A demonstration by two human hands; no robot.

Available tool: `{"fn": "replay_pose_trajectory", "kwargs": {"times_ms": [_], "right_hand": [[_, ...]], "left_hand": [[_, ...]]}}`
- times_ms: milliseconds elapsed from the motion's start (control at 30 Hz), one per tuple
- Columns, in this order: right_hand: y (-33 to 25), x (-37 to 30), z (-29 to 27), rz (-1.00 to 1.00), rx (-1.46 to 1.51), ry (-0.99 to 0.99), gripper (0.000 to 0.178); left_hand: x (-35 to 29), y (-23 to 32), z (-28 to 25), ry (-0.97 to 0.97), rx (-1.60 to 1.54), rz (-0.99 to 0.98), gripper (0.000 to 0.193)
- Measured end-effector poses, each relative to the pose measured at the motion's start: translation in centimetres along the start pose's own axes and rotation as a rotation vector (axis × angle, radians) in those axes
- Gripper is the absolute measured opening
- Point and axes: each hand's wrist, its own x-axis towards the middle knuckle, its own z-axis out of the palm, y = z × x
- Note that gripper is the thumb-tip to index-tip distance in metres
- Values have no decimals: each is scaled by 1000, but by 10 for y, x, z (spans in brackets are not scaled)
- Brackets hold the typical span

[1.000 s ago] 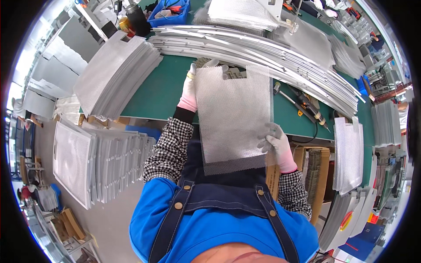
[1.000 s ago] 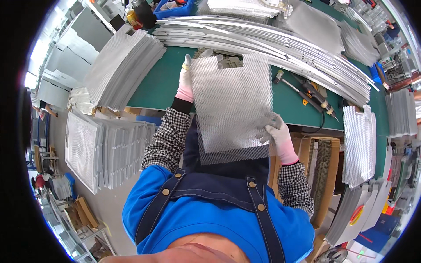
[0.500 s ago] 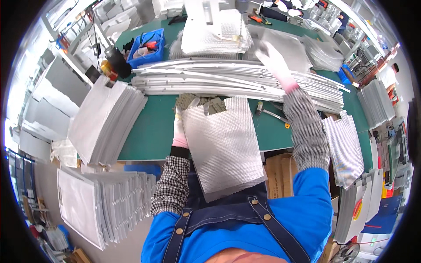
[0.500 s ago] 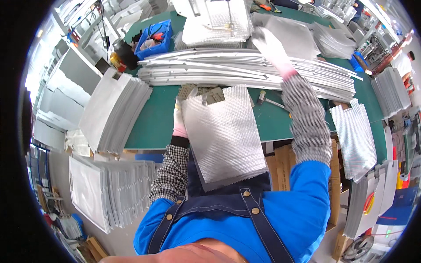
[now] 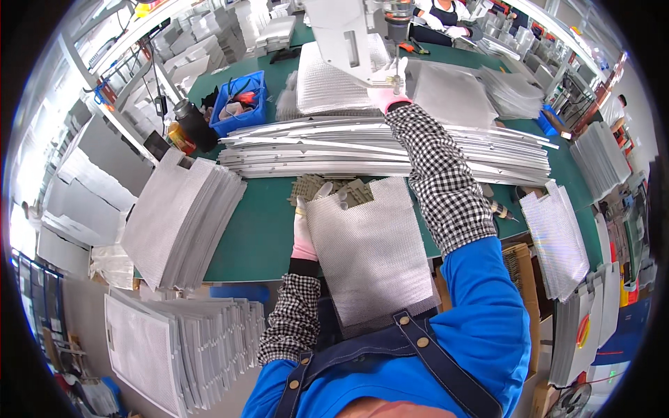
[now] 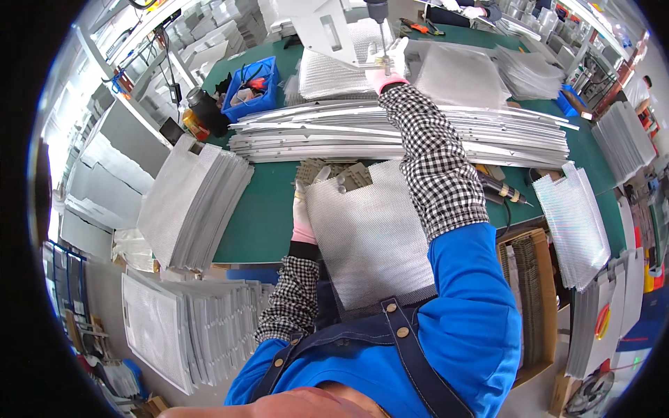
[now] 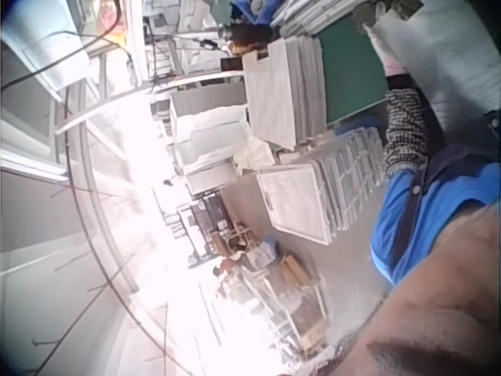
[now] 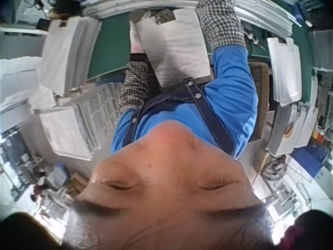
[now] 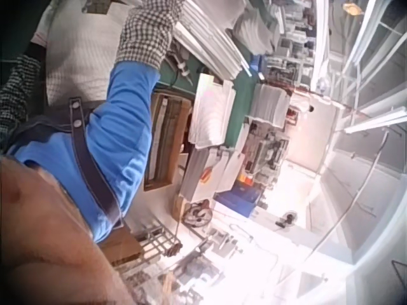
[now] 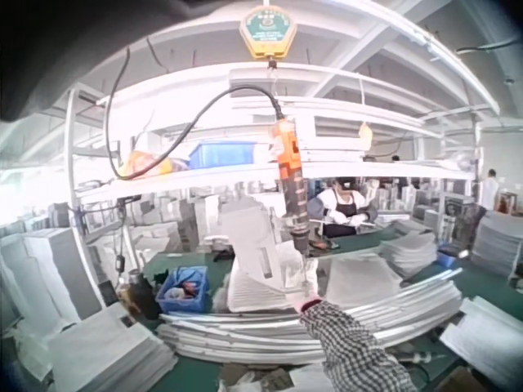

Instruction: The person assembles metal frames by inserting a mesh screen into a frame and securing it with a hammer and a small metal piece. They repeatedly pick up a mesh screen, place it on the table, insert a metal strip, and hammer it into place before stacking the finished unit.

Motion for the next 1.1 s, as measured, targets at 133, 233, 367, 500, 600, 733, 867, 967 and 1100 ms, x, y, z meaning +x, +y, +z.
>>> {"fn": "replay_pose_trajectory", "kwargs": {"times_ms": [133,233,367,500,600,733,867,967,1100], "right_hand": [[7,-6,7,11,193,25,48],[22,-3,14,57,464,133,43],[84,4,24,-28,1255,335,37],[84,-49,29,243,1918,30,32],[39,-141,-18,473,2147,-153,46],[32,-304,-71,452,2113,-565,53],[35,-399,-111,688,2045,-734,41],[40,-430,-107,737,2022,-765,40],[44,-438,-103,725,2006,-744,39]], "left_hand": [[1,3,-5,-32,19,-9,94],[-1,5,3,17,35,-9,98],[-1,3,15,-13,90,-18,102],[-1,2,9,-71,73,6,100],[-7,5,-3,1,61,48,92],[12,2,-49,18,-77,-66,81],[6,5,-24,-83,-168,-65,81],[9,3,-54,-125,-157,-29,91],[2,2,-7,-73,-75,-52,105]]}}
